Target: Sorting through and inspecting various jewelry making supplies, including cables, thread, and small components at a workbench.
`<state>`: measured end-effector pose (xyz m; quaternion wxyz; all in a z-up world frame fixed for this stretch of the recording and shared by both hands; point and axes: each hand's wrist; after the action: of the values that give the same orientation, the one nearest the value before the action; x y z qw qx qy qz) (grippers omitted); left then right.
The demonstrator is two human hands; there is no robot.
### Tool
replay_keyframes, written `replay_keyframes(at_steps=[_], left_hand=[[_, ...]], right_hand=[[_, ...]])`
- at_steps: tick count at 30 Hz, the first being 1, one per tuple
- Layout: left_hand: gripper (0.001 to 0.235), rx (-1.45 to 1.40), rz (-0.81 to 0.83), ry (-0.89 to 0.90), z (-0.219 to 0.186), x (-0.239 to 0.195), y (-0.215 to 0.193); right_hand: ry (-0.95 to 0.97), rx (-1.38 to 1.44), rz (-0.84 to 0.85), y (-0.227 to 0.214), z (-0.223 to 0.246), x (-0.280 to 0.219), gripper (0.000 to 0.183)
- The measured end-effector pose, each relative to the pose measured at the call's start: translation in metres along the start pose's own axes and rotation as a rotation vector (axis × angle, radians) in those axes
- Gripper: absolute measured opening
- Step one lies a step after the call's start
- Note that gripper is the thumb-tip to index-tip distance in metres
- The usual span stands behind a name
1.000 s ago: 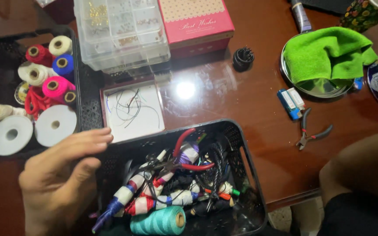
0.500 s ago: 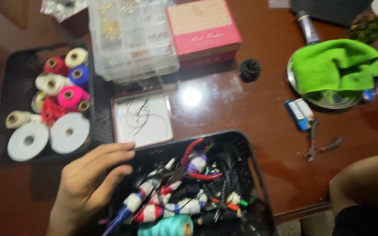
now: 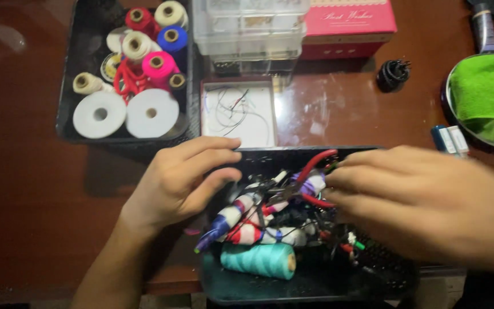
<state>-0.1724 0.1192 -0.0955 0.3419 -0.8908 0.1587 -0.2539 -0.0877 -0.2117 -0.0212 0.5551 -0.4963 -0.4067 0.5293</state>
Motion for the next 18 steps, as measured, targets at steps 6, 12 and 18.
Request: replay_keyframes(at_steps=[6,12,18], left_hand=[[0.02,0.032,-0.046,0.023,0.0,-0.005,0.0],[0.019,-0.005,-0.046,0.028,0.002,-0.005,-0.002],[0.016,-0.017,-0.028,0.018,0.002,-0.005,-0.001]], right_hand=[[0.032,-0.258,0.065,0.037,0.022,0.045,0.05],[0.091,-0.433,0.103,0.04,0.017,0.031,0.051],[0.335,-0.235,0.128,-0.005,-0.022,-0.043,0.056]])
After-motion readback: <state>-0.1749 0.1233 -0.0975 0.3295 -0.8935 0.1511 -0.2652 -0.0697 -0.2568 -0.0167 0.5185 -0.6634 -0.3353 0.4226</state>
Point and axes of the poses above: each hand's wrist, its own x-axis towards the middle knuckle, its own y-axis out of the palm, z = x × y, and after that the axes turned 12 degrees about z, right-handed
